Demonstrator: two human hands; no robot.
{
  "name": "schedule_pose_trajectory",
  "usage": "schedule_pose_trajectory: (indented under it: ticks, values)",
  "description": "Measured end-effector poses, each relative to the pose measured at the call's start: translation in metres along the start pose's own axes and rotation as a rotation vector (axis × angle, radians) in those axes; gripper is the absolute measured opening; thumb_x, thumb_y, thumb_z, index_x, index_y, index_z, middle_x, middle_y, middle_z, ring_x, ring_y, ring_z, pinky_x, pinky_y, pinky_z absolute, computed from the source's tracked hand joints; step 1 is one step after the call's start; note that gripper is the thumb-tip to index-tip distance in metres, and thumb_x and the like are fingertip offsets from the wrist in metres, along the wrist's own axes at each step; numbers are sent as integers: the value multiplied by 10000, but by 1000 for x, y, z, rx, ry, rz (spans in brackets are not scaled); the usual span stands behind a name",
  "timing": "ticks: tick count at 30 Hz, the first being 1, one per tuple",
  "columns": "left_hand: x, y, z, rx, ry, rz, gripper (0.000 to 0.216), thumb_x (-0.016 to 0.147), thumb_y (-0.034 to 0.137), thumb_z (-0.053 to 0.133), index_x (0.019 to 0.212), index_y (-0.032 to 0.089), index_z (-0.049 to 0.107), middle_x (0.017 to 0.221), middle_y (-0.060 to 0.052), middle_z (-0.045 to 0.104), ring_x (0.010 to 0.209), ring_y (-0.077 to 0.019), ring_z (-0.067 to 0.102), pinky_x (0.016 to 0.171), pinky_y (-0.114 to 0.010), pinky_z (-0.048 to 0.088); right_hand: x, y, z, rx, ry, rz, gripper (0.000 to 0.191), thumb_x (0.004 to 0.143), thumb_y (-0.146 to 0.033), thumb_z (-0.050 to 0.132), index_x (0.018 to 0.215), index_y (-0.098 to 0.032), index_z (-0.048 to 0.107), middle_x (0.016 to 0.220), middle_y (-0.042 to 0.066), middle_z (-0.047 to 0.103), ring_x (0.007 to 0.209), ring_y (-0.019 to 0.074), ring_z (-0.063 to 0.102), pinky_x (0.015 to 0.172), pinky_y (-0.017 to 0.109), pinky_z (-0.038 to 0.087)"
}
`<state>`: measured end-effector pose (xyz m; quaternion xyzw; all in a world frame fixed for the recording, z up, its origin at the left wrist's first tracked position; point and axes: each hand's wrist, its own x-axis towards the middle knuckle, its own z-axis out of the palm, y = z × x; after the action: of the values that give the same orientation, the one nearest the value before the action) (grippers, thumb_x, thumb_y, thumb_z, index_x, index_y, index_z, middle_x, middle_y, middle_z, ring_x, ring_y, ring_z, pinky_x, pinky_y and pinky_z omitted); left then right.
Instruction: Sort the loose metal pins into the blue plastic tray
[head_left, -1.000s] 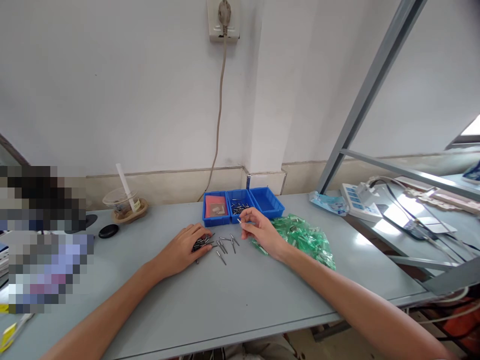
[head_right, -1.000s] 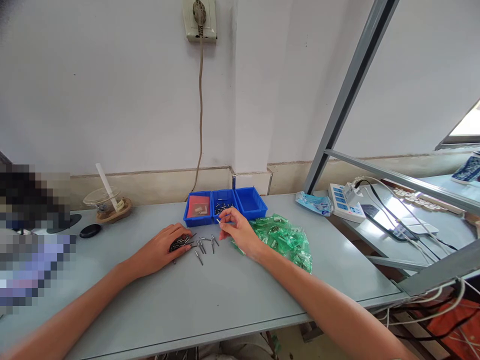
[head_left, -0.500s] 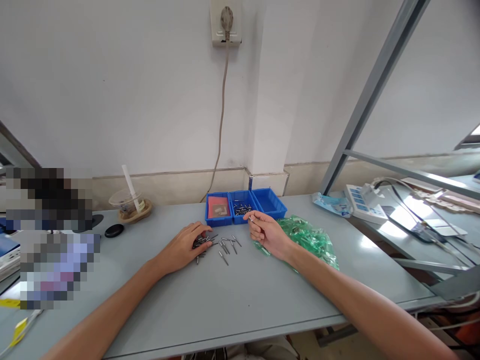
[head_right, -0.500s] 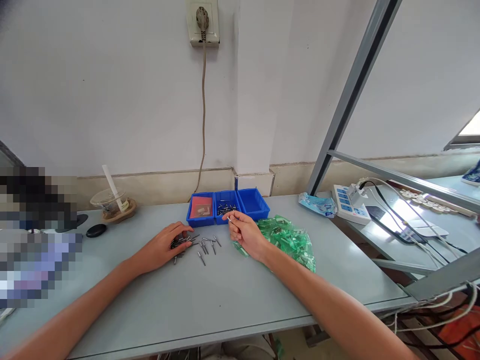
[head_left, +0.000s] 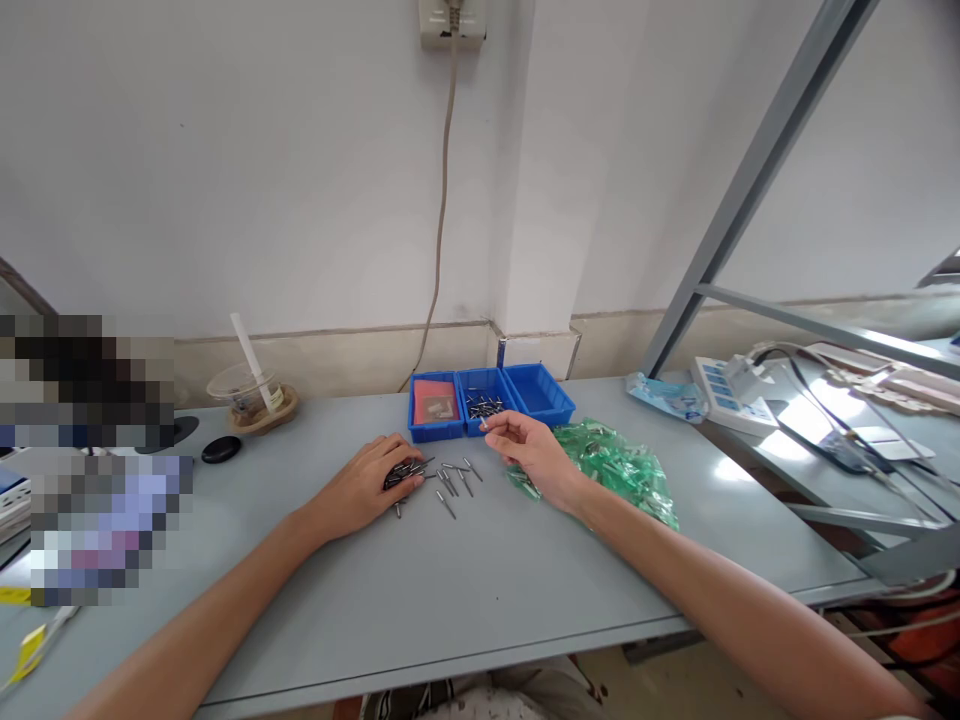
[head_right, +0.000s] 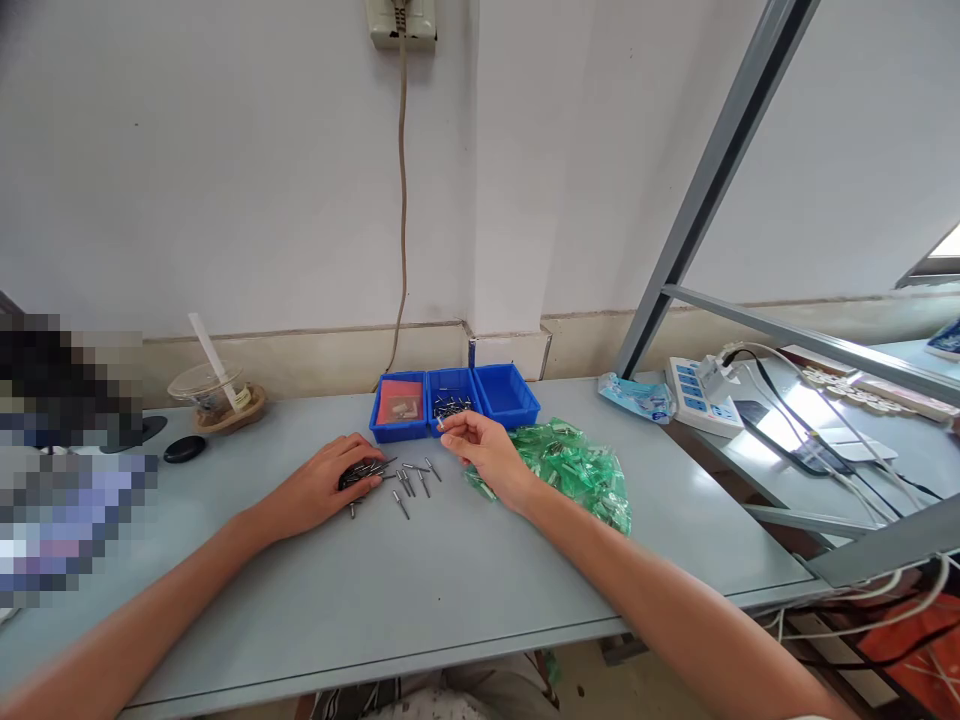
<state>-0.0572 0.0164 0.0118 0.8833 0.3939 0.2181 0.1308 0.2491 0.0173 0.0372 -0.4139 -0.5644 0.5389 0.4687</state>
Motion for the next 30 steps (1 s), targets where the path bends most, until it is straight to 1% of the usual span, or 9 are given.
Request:
schedule_pose_trajectory:
  ticks: [5,9,11,15,19,22,25,27,30]
  values:
    - [-1,2,0,17,-22,-4,305,1095,489,493,1258,282,647,1226,-58,639,1077,-260,592,980,-424,487,-1,-2,2,-103,-5,-8,318,777,-479,875,869,-223,710,834,1,620,705,134,513,609,265,425]
    - [-1,6,2,20,-27,2,309,1094,492,499,1266,281,645,1224,-56,633,1081,-258,589,982,-421,494,-1,1,2,-92,-39,-17,370,892,-591,730,925,-223,710,852,7,626,609,107,458,567,265,398]
    - [-1,8,3,16,-29,11,317,1095,494,495,1275,278,642,1224,-60,632,1081,-259,585,980,-422,498,0,3,2,-62,-38,-20,402,910,-618,690,936,-217,705,826,4,602,592,103,439,539,255,368]
    - [-1,10,5,0,-28,33,335,1100,499,482,1289,274,641,1234,-76,635,1075,-267,581,970,-433,505,2,2,1,15,-40,-7,385,902,-604,699,983,-227,693,824,-11,561,588,101,404,510,243,316]
    - [-1,11,5,3,-29,34,331,1097,496,488,1290,277,644,1233,-74,637,1066,-265,583,970,-434,507,2,0,0,25,-33,-15,352,911,-569,702,1009,-233,665,885,-2,592,616,105,429,534,249,337]
    - [-1,10,4,2,-17,36,335,1094,503,489,1286,282,653,1220,-70,641,1060,-264,590,964,-428,514,1,1,0,-87,-2,-84,308,933,-534,688,1013,-239,647,922,13,633,660,131,493,575,273,400]
    - [-2,9,5,-6,-4,37,329,1091,497,499,1292,288,653,1217,-66,643,1061,-262,596,961,-422,518,-2,3,2,-256,39,-218,220,958,-466,678,997,-251,647,901,14,638,756,173,558,686,314,471]
    - [-2,8,5,-11,-4,38,324,1090,490,506,1301,290,649,1223,-67,643,1071,-263,596,968,-424,517,-5,3,3,-336,72,-290,166,959,-413,689,980,-255,643,910,16,637,811,188,578,745,327,480]
    - [-2,9,4,-11,-13,39,313,1091,478,512,1303,287,642,1236,-69,641,1088,-264,593,981,-425,513,-7,3,5,-381,98,-338,144,955,-374,703,951,-255,623,928,19,631,821,191,577,739,325,466]
